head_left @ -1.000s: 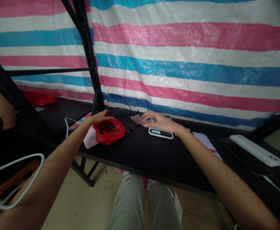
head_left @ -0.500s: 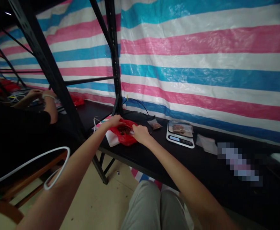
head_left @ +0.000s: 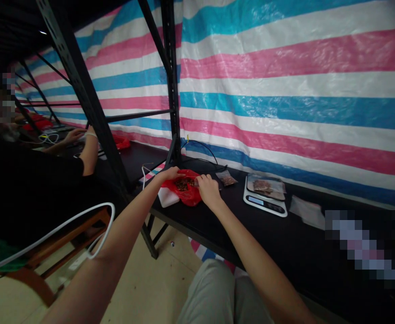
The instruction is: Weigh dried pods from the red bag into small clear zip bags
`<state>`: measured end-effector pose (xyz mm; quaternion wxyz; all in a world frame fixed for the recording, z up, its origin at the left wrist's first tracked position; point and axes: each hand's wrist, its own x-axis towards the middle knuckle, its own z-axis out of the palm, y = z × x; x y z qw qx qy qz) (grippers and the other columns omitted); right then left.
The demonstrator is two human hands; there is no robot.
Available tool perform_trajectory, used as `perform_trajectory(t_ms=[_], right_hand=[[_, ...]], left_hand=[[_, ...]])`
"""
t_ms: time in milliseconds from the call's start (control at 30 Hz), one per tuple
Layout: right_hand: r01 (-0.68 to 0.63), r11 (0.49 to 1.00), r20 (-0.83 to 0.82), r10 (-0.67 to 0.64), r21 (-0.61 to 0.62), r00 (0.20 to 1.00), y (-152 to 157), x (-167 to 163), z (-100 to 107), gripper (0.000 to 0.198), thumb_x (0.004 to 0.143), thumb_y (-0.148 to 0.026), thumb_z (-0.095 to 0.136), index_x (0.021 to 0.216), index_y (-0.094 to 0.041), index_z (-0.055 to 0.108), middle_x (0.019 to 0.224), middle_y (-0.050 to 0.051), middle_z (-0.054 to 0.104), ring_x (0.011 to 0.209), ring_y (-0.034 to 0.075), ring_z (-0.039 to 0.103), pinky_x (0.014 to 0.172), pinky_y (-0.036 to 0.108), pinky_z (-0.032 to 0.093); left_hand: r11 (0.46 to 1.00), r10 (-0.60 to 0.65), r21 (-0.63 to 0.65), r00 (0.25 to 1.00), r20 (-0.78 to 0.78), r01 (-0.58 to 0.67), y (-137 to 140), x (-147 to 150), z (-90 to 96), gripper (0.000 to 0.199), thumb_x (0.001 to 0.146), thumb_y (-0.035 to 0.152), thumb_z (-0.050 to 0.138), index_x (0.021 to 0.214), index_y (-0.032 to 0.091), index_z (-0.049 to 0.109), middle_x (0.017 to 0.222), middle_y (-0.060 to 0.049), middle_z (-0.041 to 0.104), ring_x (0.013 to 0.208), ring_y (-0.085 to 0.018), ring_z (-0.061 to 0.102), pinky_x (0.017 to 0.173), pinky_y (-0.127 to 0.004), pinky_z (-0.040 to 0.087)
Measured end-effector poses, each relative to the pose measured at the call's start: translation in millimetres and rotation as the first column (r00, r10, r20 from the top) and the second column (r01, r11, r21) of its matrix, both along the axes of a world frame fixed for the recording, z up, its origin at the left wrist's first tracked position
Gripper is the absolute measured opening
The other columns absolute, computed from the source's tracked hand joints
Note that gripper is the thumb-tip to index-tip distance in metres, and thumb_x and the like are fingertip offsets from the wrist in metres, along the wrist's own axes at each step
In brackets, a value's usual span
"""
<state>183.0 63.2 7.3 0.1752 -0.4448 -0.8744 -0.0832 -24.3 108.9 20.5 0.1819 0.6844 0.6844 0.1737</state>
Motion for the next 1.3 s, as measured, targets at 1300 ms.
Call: perform_trajectory(t_ms=[1300], right_hand=[[-0.387,0.878,-0.742,0.056,-0.282,0.668,27,-24,-38,0.03,0.068,-0.014,0.065,0.096,-0.02,0.059,0.09,0.002,0.069,0.084,0.013,0.064,0.081,0.027,0.048]], left_hand=[[0.954,0.152,0.255,0.987,0.05,-0.16,9,45,9.1,0.031,0.08,0.02,0.047,0.108,0.01,0.059,0.109,-0.012,0.061,0.097,-0.019,0.056,0.084,-0.025,0.041]])
